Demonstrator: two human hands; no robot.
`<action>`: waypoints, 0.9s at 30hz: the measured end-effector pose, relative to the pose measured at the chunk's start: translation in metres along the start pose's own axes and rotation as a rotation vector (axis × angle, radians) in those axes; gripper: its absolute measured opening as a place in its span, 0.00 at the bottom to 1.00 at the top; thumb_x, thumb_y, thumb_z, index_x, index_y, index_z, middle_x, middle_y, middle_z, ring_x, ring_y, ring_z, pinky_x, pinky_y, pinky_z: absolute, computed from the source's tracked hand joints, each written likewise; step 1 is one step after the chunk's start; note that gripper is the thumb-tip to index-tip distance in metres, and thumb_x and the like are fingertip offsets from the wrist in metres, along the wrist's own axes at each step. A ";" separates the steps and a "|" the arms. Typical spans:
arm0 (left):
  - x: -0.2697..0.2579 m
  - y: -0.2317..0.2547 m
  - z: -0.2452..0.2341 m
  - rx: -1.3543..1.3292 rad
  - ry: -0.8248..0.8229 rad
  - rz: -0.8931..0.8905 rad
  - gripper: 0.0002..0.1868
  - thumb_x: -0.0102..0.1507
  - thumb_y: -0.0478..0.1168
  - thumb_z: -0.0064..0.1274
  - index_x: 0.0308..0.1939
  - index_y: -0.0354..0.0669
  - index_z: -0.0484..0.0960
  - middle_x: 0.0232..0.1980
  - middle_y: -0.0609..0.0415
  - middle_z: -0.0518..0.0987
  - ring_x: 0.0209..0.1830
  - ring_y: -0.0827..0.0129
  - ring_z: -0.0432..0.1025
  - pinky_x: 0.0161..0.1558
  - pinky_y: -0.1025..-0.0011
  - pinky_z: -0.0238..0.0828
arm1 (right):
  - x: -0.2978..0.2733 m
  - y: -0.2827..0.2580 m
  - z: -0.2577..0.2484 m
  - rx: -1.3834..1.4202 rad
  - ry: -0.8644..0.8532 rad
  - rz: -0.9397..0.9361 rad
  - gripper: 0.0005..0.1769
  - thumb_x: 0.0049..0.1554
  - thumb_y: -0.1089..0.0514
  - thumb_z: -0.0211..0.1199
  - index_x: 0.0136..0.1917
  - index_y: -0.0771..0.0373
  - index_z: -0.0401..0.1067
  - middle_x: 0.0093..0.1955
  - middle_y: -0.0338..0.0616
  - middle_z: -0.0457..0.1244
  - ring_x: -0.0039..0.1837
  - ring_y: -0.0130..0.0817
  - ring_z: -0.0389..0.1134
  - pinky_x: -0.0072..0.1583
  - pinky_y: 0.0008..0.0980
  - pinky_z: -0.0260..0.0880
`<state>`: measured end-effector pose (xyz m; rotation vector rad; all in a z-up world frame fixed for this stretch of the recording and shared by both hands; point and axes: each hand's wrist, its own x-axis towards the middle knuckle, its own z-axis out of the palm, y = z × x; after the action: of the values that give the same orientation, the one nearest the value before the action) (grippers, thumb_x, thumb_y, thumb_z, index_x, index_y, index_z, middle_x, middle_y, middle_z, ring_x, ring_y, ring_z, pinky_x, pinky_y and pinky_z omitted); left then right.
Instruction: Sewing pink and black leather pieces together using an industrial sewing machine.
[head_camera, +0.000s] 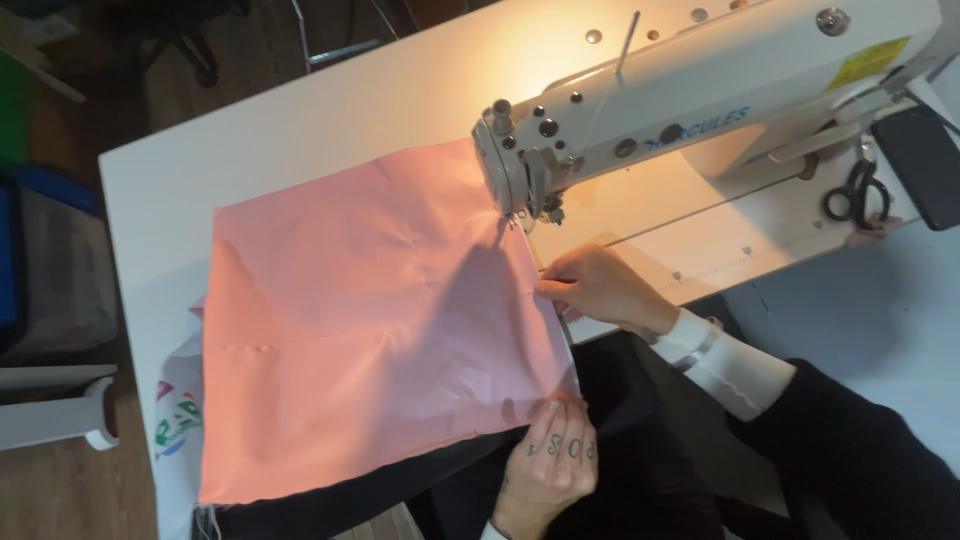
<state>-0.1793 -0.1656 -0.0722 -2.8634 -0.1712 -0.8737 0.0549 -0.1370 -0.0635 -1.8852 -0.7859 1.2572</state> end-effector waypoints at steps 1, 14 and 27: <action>0.000 0.000 -0.002 -0.002 -0.025 0.007 0.12 0.63 0.34 0.49 0.43 0.28 0.84 0.47 0.41 0.82 0.50 0.58 0.77 0.67 0.66 0.68 | -0.004 -0.005 0.001 -0.145 0.045 -0.112 0.14 0.55 0.54 0.66 0.47 0.68 0.81 0.35 0.43 0.72 0.35 0.27 0.75 0.40 0.26 0.77; 0.017 -0.012 -0.015 0.066 -0.161 0.148 0.09 0.58 0.34 0.48 0.32 0.30 0.82 0.34 0.43 0.79 0.40 0.59 0.75 0.74 0.67 0.66 | -0.032 -0.013 0.035 -0.497 0.401 -0.467 0.07 0.58 0.57 0.65 0.45 0.61 0.80 0.34 0.50 0.70 0.38 0.46 0.72 0.43 0.39 0.70; 0.005 -0.015 -0.020 0.057 -0.012 0.079 0.13 0.61 0.35 0.49 0.41 0.29 0.85 0.45 0.43 0.83 0.48 0.60 0.78 0.68 0.66 0.69 | -0.006 0.010 0.020 0.305 0.157 -0.087 0.13 0.53 0.60 0.68 0.50 0.70 0.74 0.38 0.45 0.72 0.40 0.25 0.74 0.43 0.25 0.78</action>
<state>-0.1884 -0.1538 -0.0512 -2.8020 -0.0826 -0.8239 0.0346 -0.1432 -0.0743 -1.6606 -0.5518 1.0917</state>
